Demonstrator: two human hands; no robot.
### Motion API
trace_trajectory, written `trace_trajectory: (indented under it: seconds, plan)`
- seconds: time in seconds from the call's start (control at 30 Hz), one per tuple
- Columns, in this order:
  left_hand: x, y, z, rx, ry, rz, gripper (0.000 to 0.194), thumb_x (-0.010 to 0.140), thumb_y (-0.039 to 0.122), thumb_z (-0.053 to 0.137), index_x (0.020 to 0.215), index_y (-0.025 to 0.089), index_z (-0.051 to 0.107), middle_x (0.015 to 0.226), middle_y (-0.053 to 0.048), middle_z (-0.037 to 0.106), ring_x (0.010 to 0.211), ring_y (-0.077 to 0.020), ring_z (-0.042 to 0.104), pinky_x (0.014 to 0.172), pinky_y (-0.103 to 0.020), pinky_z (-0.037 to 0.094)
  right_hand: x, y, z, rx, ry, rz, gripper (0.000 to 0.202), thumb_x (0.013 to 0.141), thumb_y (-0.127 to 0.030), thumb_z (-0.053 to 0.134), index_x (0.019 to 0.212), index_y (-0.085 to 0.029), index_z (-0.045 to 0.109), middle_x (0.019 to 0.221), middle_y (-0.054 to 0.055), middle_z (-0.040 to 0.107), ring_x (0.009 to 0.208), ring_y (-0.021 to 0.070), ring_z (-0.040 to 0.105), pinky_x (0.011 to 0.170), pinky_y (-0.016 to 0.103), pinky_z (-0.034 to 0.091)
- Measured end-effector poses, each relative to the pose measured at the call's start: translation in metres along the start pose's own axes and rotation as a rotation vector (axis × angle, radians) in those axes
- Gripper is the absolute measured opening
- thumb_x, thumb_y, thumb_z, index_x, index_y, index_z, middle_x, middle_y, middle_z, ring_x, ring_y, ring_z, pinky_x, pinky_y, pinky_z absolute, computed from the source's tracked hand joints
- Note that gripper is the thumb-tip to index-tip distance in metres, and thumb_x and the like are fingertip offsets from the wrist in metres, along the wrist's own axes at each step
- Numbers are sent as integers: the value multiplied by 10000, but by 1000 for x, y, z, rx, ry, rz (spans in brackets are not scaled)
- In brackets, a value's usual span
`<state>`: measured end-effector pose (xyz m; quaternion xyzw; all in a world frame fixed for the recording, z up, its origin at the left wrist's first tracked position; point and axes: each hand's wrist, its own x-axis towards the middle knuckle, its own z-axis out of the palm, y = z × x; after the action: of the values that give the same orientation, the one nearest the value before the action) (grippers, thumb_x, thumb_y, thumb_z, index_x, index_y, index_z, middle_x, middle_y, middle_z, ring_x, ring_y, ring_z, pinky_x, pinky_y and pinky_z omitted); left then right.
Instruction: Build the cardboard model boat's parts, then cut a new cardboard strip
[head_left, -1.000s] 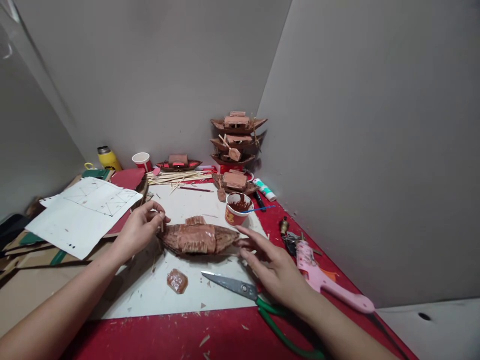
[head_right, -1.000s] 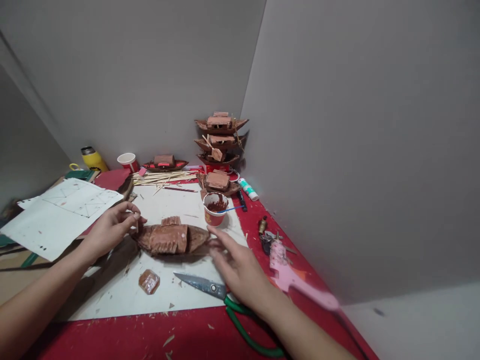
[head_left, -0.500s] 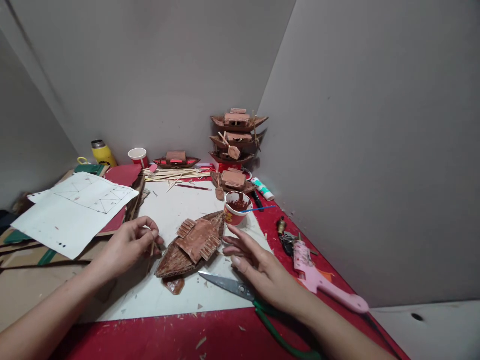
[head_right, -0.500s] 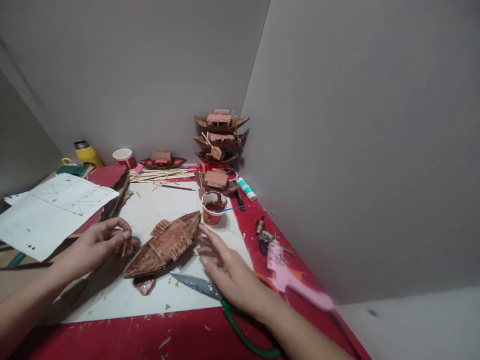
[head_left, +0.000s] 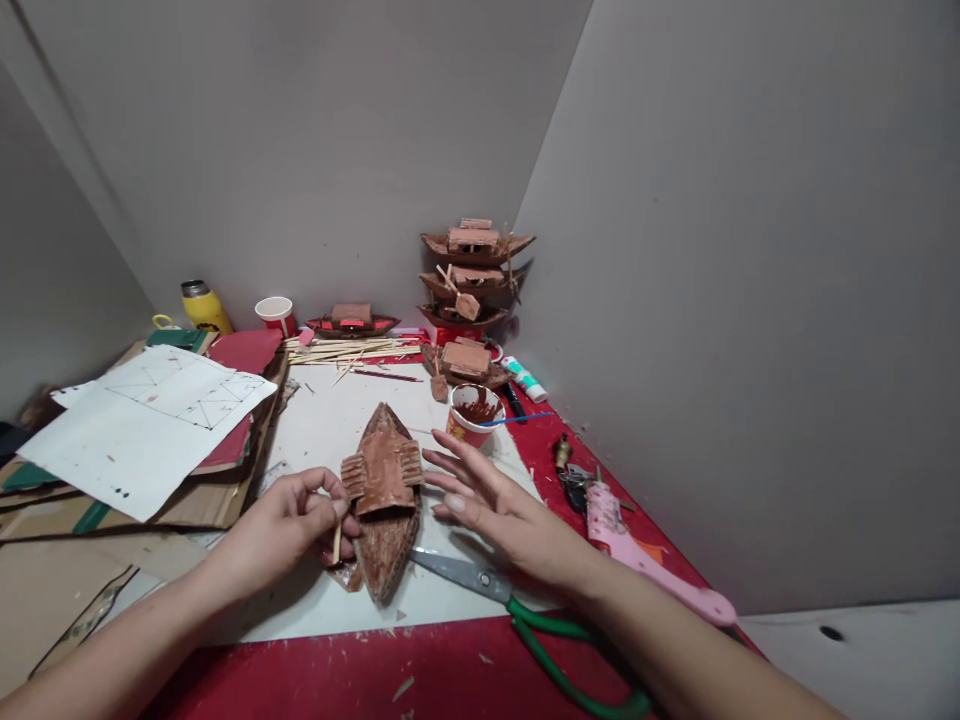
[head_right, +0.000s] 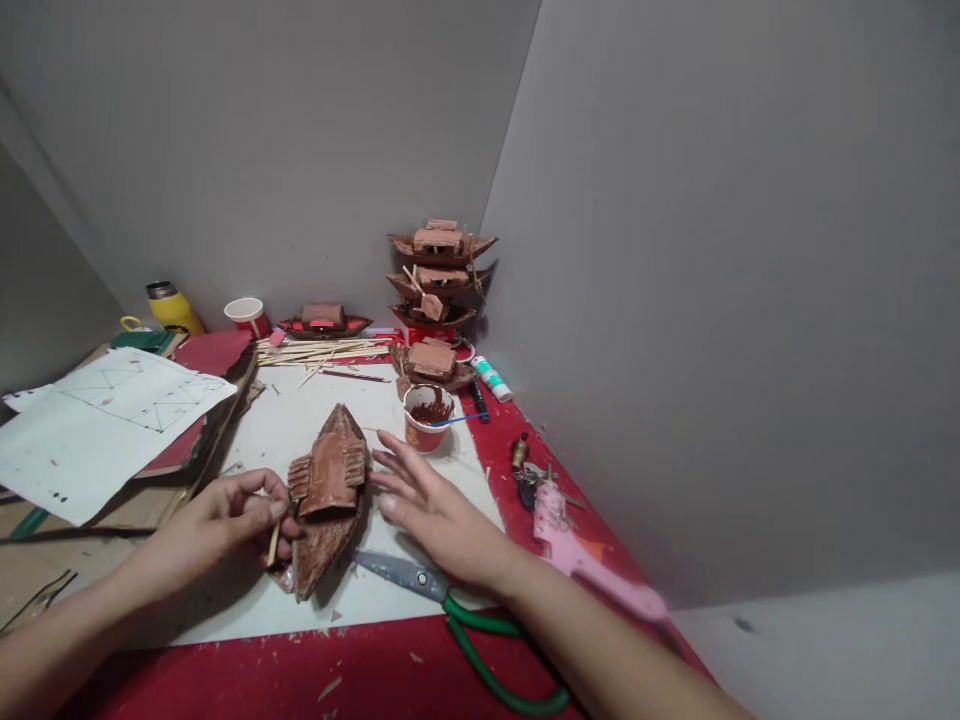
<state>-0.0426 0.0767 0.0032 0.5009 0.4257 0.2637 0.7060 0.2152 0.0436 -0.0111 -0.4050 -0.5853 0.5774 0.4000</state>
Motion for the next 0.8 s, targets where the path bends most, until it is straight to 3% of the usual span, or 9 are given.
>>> trace_trajectory:
  seconds: [0.13, 0.23, 0.33, 0.43, 0.57, 0.8]
  plan:
    - [-1, 0, 0, 22, -4, 18, 335, 767, 460, 695, 804, 183, 510, 700, -29, 671, 539, -125, 581, 557, -275, 440, -5, 3, -2, -103, 75, -26, 607, 912, -413, 548, 1451, -279, 304, 1472, 152, 405, 1290, 232, 483, 1018, 446, 438]
    - [-2, 5, -3, 138, 61, 80, 299, 800, 451, 661, 804, 175, 545, 726, -51, 696, 581, -126, 583, 574, -259, 421, -18, 2, 1, -375, 155, -53, 457, 911, -369, 539, 1337, -216, 471, 1254, 138, 596, 1101, 222, 609, 954, 419, 489]
    - [-1, 8, -5, 223, 101, 113, 267, 806, 431, 649, 793, 179, 562, 713, -47, 704, 568, -118, 562, 553, -241, 389, -30, 1, 7, -656, 152, -103, 420, 889, -346, 574, 1281, -202, 532, 1190, 125, 636, 1070, 236, 613, 945, 412, 494]
    - [1, 8, -3, 256, 112, 99, 259, 791, 430, 648, 756, 189, 560, 612, -13, 666, 510, -120, 531, 513, -239, 363, -36, 3, 16, -800, 131, -113, 581, 864, -340, 610, 1399, -217, 421, 1257, 131, 610, 1128, 259, 586, 978, 434, 475]
    - [3, 7, 1, 239, 109, 74, 278, 758, 438, 671, 717, 197, 540, 507, 12, 609, 467, -122, 509, 506, -245, 366, -32, 5, 24, -777, 90, -64, 773, 853, -300, 611, 1507, -201, 210, 1305, 148, 584, 1177, 265, 568, 994, 450, 467]
    - [6, 2, 0, 128, 97, 54, 319, 740, 452, 697, 761, 180, 532, 572, -25, 651, 518, -138, 569, 546, -261, 405, -9, 9, 20, -599, 58, -104, 785, 895, -297, 528, 1527, -184, 76, 1425, 179, 476, 1254, 251, 519, 1026, 477, 443]
